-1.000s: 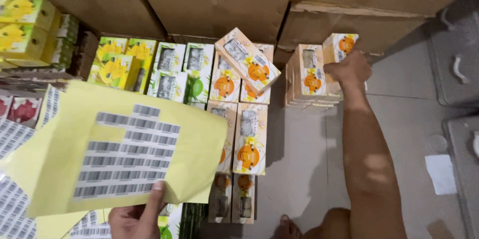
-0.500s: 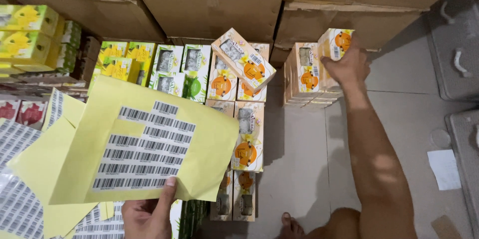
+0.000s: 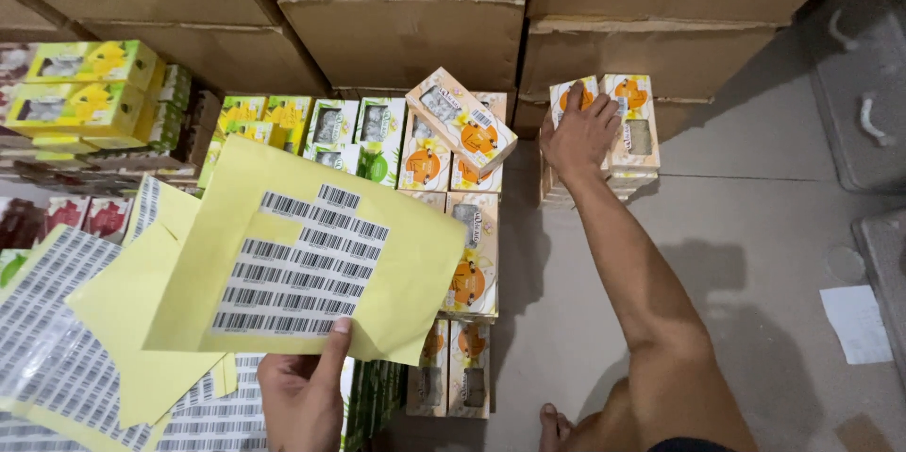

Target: The person sits on the floor and applies barcode stickers from yellow sheets onto small product boxes. They peel individual stickers and place them on the boxes, stacking the labeled boxes nearby.

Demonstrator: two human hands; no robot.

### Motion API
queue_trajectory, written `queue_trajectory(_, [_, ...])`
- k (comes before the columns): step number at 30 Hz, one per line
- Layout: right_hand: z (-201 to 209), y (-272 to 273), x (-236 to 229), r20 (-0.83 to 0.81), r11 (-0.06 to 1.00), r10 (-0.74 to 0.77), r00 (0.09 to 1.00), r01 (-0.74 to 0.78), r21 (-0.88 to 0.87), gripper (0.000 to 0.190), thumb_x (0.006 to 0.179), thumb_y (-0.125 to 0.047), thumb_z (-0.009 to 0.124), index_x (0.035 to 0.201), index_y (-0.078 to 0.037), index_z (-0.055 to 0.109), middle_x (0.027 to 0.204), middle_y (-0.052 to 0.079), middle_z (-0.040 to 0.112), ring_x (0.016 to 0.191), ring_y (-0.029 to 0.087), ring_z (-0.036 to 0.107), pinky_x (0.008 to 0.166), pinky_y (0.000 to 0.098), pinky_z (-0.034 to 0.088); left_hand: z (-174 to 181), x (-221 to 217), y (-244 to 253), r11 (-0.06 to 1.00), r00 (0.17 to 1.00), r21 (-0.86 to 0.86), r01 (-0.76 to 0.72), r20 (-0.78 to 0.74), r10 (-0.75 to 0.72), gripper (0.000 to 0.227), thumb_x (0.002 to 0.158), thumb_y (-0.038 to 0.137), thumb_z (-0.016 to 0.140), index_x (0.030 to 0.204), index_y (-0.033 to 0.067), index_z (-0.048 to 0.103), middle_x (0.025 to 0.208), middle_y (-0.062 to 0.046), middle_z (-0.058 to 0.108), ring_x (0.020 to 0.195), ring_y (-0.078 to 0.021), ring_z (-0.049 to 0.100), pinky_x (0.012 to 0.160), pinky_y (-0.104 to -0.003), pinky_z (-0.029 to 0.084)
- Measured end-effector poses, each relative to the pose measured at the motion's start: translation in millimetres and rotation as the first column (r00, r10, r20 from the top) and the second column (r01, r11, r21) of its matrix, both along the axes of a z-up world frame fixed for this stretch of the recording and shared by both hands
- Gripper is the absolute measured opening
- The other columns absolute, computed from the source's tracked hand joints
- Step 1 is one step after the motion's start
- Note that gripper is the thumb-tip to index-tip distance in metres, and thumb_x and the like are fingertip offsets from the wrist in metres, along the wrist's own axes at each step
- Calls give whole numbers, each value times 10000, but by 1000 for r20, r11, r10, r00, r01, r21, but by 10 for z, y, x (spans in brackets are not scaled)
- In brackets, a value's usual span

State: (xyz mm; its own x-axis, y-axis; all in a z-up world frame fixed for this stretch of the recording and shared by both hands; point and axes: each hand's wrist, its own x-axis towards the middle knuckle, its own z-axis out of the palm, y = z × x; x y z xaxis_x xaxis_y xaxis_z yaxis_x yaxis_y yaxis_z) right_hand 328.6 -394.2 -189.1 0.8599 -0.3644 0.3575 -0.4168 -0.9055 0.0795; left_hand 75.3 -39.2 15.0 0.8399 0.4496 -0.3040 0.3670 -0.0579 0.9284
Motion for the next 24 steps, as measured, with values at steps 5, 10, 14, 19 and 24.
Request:
queue_trajectory(5, [79, 27, -87, -296, 980, -66, 953, 117, 160, 1055, 722, -699, 693, 1518, -107, 332, 1386, 275, 468, 1273, 426, 374, 969, 532, 316, 33, -127, 86, 999, 999, 31, 41, 2, -41, 232, 866, 134, 723, 957, -64, 803, 1018, -170, 828, 1008, -259, 760, 942, -365, 617])
queue_trajectory(10, [-206, 131, -243, -237, 990, -9, 972, 43, 135, 1066, 823, -683, 529, 1621, -48, 218, 1567, 360, 316, 1449, 510, 252, 1141, 684, 128, 16, -200, 197, 1000, 1000, 31, -7, 10, 7, 284, 856, 129, 714, 1051, -66, 781, 1105, -163, 809, 1063, -241, 742, 974, -354, 591])
queue_trajectory(14, [-205, 135, -302, 136, 960, 80, 987, -113, 256, 805, 933, -546, 510, 1500, 24, 467, 1483, 391, 406, 1388, 536, 294, 1144, 678, 148, -43, -209, 339, 995, 997, 91, -35, -71, 41, 297, 869, 157, 718, 1064, -56, 788, 1035, -181, 820, 1009, -261, 755, 920, -382, 599])
queue_trajectory(19, [-230, -38, -126, 113, 957, 97, 989, -124, 263, 804, 914, -520, 528, 1485, 42, 454, 1459, 391, 408, 1357, 553, 315, 1091, 719, 179, -70, -165, 404, 992, 997, 127, 7, -73, 2, 274, 893, 169, 699, 1039, -43, 793, 968, -172, 819, 923, -258, 747, 808, -380, 615])
queue_trajectory(24, [407, 247, -84, 61, 894, 133, 989, -146, 423, 686, 959, -600, 545, 1305, -8, 557, 1290, 341, 509, 1196, 530, 421, 995, 652, 336, -355, -191, 525, 994, 995, 104, 27, 94, -36, 259, 894, 190, 693, 983, -30, 797, 937, -153, 826, 864, -230, 769, 742, -350, 639])
